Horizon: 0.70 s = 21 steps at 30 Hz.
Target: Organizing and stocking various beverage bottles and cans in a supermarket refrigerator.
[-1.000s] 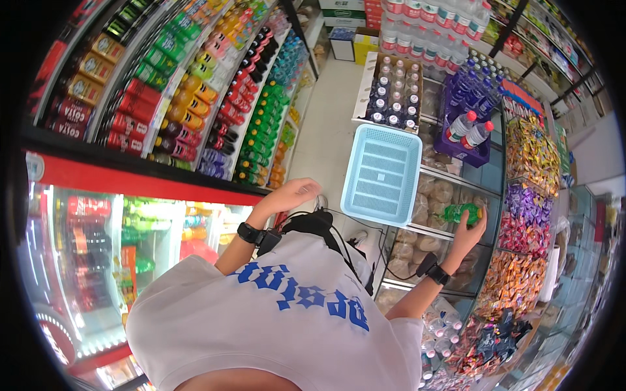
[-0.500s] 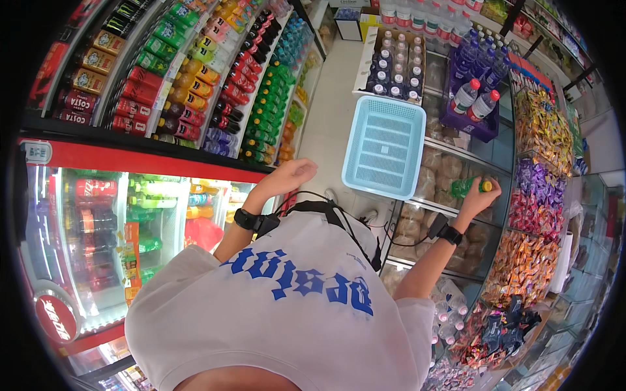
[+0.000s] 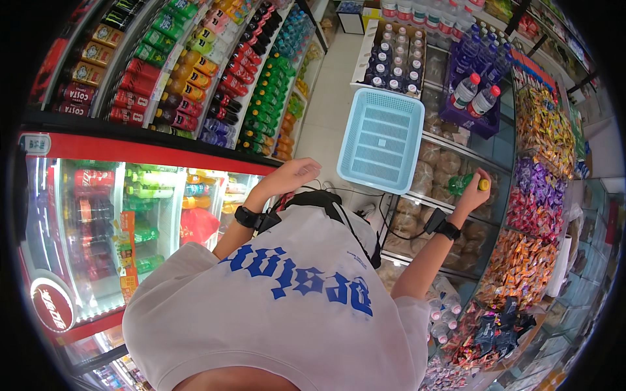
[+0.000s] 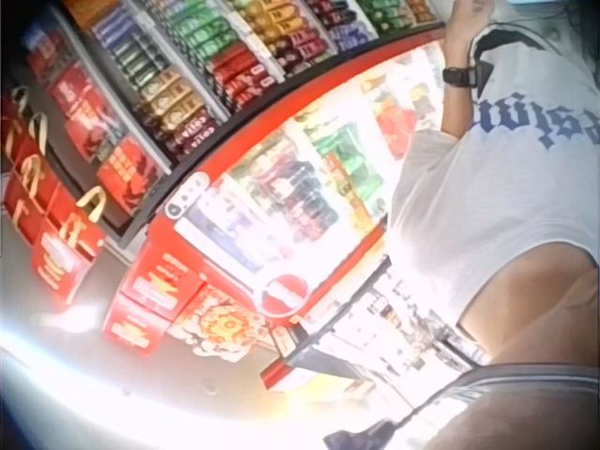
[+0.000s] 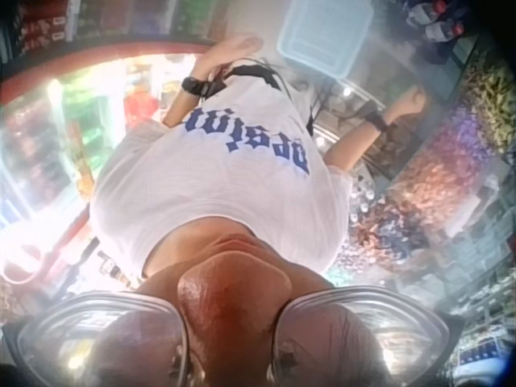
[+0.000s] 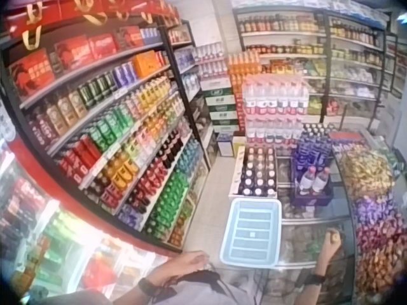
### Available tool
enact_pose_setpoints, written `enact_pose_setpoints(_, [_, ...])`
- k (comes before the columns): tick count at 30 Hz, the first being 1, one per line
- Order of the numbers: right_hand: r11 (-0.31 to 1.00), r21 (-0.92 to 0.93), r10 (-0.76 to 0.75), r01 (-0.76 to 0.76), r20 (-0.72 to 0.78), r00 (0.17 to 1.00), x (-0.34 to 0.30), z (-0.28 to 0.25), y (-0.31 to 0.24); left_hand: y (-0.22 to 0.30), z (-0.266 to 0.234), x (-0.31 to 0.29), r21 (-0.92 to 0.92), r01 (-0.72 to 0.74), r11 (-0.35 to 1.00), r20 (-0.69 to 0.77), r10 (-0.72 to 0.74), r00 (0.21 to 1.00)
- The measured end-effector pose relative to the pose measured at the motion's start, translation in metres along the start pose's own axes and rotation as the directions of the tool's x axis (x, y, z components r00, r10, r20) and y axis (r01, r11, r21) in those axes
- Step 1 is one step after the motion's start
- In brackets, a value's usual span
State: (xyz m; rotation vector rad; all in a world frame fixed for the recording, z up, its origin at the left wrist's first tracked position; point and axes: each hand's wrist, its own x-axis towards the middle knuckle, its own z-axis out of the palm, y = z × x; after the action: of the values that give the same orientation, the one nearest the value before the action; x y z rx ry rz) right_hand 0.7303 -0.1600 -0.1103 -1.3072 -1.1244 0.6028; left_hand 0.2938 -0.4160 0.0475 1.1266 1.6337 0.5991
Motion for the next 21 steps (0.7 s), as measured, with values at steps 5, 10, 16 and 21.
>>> enact_pose_setpoints(5, [1.0, 0.002, 0.005, -0.005, -0.029, 1.0, -0.004, -0.003, -0.003, -0.003, 0.005, 0.002, -0.051, -0.038, 0.998, -0.018, 0.037, 0.999])
enact_pose_setpoints(10, [0.998, -0.056, 0.008, -0.009, -0.029, 1.0, -0.002, -0.003, 0.002, 0.0, 0.003, 0.005, 0.03, -0.051, 0.998, 0.009, 0.051, 0.999])
enact_pose_setpoints(16, [0.999, 0.011, 0.04, -0.04, 0.005, 0.999, -0.002, -0.003, 0.002, 0.002, 0.002, 0.006, 0.041, -0.038, 0.998, 0.002, 0.038, 0.999])
enact_pose_setpoints(21, [1.0, -0.022, 0.015, -0.015, -0.019, 1.0, -0.013, -0.004, -0.005, -0.002, 0.005, 0.008, 0.06, -0.068, 0.996, -0.006, 0.069, 0.998])
